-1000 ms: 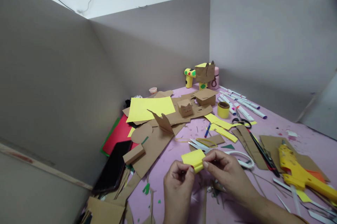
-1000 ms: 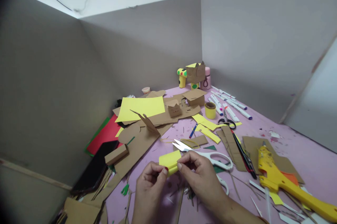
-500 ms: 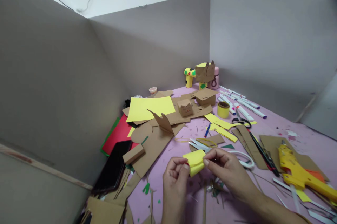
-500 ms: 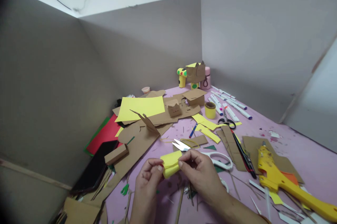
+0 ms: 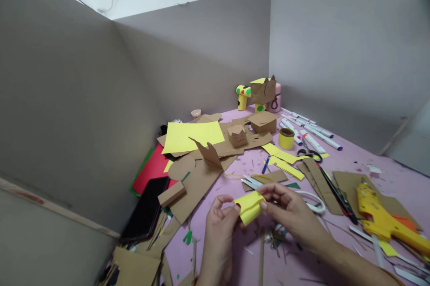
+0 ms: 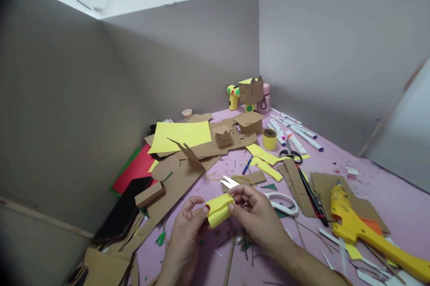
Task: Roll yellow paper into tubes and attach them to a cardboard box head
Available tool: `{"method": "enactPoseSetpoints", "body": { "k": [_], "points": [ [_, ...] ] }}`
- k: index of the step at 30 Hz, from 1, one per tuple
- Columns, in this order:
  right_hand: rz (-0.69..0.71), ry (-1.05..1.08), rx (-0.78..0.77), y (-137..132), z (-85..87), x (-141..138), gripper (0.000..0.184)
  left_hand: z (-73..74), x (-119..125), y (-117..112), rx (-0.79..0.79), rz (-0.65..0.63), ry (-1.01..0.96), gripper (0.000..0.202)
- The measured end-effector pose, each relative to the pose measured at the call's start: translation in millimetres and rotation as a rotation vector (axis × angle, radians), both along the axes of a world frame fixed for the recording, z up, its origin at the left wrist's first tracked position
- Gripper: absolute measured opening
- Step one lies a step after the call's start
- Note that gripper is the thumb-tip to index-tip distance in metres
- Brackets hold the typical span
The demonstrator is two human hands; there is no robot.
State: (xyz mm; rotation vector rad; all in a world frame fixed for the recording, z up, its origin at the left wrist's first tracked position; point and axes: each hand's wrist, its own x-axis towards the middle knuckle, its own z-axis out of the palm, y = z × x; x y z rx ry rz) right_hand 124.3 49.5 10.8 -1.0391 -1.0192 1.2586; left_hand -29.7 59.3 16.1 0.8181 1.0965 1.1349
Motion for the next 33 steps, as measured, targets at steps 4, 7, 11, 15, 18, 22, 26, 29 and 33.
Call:
{"method": "enactPoseSetpoints", "body": {
  "k": [4, 7, 11, 15, 18, 22, 26, 29, 33],
  "points": [
    [0.084, 0.078, -0.007, -0.1, -3.0, -0.4, 0.044, 3.1, -0.8, -0.1, 0.010, 0.064, -0.011, 0.035],
    [0.091, 0.086, -0.008, -0.2, -4.1, -1.0, 0.040, 4.9, -0.6, -1.3, 0.013, 0.055, -0.002, 0.035],
    [0.050, 0.077, -0.001, 0.2, -2.8, -1.4, 0.041, 4.4, -0.1, -2.1, 0.022, 0.001, -0.018, 0.036],
    [0.051, 0.071, -0.007, 1.3, -2.7, -0.6, 0.043, 2.0, -0.6, -1.4, 0.023, -0.028, -0.019, 0.036],
    [0.069, 0.068, -0.010, 1.8, -5.4, 0.1, 0.039, 0.7, -1.4, -0.5, 0.016, -0.039, -0.001, 0.034],
    [0.057, -0.034, 0.006, 1.7, -8.8, 0.8, 0.030, 0.0, -2.0, 1.3, 0.015, -0.044, 0.011, 0.032],
    [0.048, -0.171, 0.044, 1.9, -8.7, 2.0, 0.022, 0.9, -1.9, 0.3, 0.023, -0.048, 0.030, 0.031],
    [0.057, -0.201, 0.060, 2.4, -7.9, 3.0, 0.019, 2.2, -1.8, -2.1, 0.026, -0.019, 0.040, 0.029],
    [0.051, -0.199, 0.065, 2.3, -5.9, 3.2, 0.018, 3.6, -1.8, -3.0, 0.015, -0.027, 0.030, 0.030]
  ]
}}
